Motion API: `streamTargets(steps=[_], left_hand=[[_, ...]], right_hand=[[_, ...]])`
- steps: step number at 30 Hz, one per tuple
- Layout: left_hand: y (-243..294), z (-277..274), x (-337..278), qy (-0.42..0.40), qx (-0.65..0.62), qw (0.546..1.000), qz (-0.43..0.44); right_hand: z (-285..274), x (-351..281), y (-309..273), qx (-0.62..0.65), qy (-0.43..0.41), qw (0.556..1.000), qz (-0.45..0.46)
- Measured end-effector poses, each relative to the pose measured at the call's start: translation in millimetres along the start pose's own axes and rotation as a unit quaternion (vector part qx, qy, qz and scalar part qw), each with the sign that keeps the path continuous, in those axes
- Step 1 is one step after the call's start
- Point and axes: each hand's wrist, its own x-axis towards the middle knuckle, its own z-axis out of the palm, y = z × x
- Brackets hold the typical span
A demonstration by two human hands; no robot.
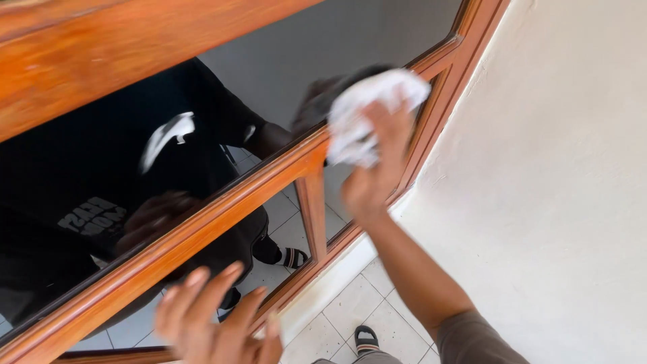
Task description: Cleaning the glass panes of a wooden window frame using a white cloth.
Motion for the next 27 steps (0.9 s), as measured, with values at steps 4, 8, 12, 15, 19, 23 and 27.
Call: streamTargets(steps=[4, 8, 12, 15, 19, 23, 27], left_hand=[[34, 46, 40, -0.014, -0.036, 0.999, -0.001], [44, 70, 59, 0.011, -0.038, 0.999, -0.005], [48, 85, 67, 0.024, -0.022, 0.999, -0.017], [56, 108, 85, 0.062, -0.003, 0.998, -0.009], [72, 126, 116, 0.040, 0.018, 0.999, -0.013], [64, 152, 124, 0.023, 0.082, 0.996, -0.005], [60, 168, 109, 0.011, 0.193, 0.981, 0.006]], right_hand=[[1, -17, 10, 0.015, -0.079, 0.991, -0.105], [-15, -1, 89, -0.002, -0.061, 0.996, -0.061], [-35, 55, 111, -0.001, 0.010, 0.997, 0.082], [-33, 40, 97, -0.026, -0.037, 0.999, -0.024], [-40, 27, 100, 0.005, -0.111, 0.984, -0.138], [-50, 54, 161, -0.007, -0.058, 0.992, -0.111], [-51, 74, 172, -0.044, 0.039, 0.998, 0.023]])
